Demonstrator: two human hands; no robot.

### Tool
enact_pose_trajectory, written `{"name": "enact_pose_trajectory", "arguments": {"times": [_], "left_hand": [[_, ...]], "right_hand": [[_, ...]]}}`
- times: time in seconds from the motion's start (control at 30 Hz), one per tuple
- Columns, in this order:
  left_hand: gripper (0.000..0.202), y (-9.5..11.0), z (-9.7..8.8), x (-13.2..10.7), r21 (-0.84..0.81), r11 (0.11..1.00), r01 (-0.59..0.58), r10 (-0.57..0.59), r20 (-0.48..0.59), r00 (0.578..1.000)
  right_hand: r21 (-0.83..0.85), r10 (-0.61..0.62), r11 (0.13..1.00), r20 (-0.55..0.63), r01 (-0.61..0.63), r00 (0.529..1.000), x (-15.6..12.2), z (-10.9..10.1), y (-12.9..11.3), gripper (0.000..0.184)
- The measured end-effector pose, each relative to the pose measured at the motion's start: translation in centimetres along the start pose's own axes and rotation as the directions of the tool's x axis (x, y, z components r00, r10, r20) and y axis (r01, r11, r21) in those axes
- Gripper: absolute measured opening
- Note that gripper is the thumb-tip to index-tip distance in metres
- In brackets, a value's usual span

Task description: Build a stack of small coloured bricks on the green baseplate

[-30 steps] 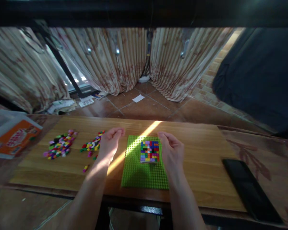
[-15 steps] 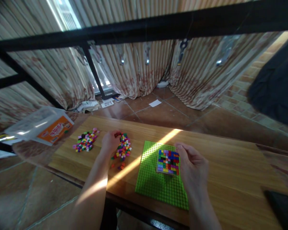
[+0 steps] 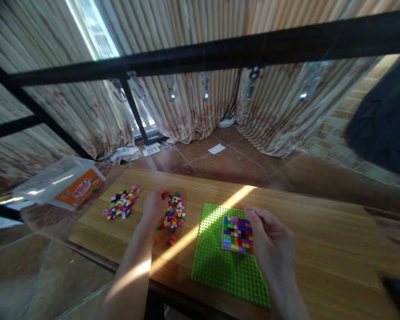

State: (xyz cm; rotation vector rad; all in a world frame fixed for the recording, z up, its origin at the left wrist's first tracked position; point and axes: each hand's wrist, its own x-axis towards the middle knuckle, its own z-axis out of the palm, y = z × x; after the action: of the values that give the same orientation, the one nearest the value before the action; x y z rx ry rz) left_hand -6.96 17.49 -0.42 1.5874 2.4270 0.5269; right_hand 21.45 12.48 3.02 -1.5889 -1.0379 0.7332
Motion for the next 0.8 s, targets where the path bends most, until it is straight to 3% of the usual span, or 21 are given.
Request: {"name": "enact_pose_trajectory", "arguments": {"times": [0.3,0.43,0.8], "left_hand": [[0.028,-0.4,-1.6,-0.2,0.015,0.996,0.088,-0.089,0.041,0.995],[0.019,-0.6,-1.9,-0.7,0.027,0.999,0.024,-0.026,0.088,0.996],[0.021,0.2,-1.1,-1.0,0.058,0.998,-0.018,0.017,0.031,0.999]], "right_hand": [[-0.051,-0.029,0.998,0.000,0.029,1.000,0.2,0.0,0.1,0.024],[-0.033,-0.026,0.999,0.011,0.026,1.000,0.0,0.0,-0.2,0.023],[-0.086,-0.008,0.996,0.007,0.009,1.000,0.1,0.1,0.2,0.025]]}}
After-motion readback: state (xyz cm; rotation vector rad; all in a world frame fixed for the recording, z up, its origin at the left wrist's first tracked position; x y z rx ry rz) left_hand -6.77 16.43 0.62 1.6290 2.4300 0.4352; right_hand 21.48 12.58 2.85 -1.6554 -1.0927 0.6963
